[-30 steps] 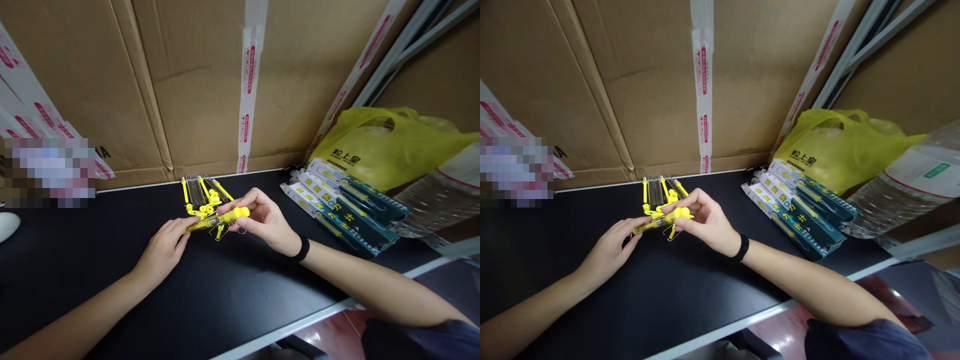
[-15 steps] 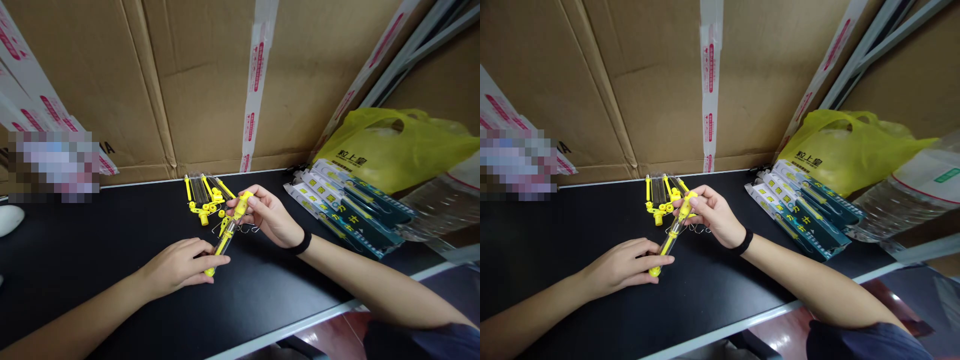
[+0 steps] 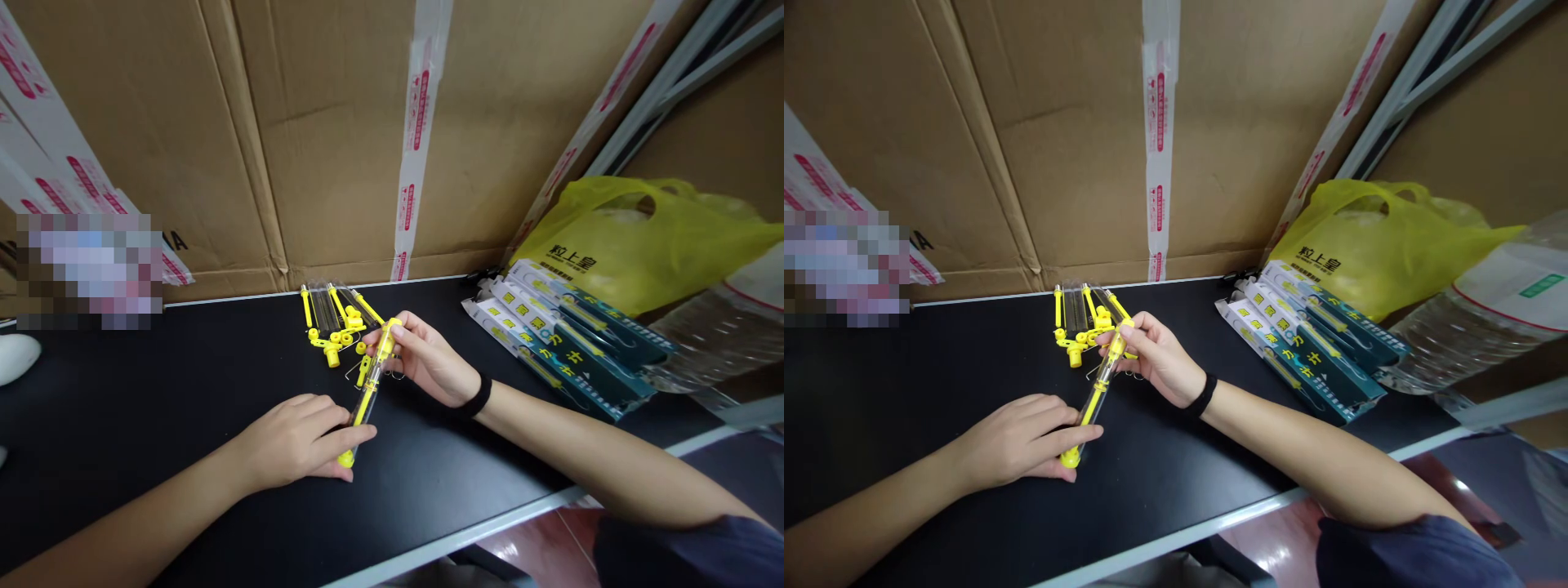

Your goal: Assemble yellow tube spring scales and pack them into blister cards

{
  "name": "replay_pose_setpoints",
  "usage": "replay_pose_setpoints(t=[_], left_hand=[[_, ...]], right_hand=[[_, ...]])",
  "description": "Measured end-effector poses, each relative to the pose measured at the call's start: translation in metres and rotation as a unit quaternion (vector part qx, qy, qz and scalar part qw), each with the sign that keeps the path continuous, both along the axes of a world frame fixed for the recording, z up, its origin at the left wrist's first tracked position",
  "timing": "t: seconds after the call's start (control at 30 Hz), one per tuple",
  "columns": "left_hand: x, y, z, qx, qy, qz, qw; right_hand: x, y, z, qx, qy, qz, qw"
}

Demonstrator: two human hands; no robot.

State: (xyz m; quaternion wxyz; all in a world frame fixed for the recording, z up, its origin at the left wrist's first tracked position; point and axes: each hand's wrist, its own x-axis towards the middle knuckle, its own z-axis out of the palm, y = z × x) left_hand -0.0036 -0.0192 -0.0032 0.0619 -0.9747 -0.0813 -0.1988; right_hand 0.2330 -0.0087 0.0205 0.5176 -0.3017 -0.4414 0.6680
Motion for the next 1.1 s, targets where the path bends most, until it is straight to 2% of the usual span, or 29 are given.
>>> replay_pose_setpoints(t=[0.4,0.53,0.77,1.1], left_hand=[[-0.001,0.001,0.003,-0.079,0.013,0.003,0.997],[0.0,0.001,0.001,-0.052,0.018,0.008,0.998],[0.002,-0.007,0.001,0.059,-0.005,-0.01,0.998],[0.003,-0.009,0.001,0.058,-0.015,-0.007,0.998]], right_hand=[[0.004,0.003,-0.003,-0.015,-0.014,0.041,0.999],[0.002,0.001,-0.002,-0.011,-0.01,0.028,0.999],[-0.002,0.0,-0.002,-0.014,-0.021,0.017,1.0],[-0.002,0.0,-0.005,0.009,-0.036,0.008,0.999]])
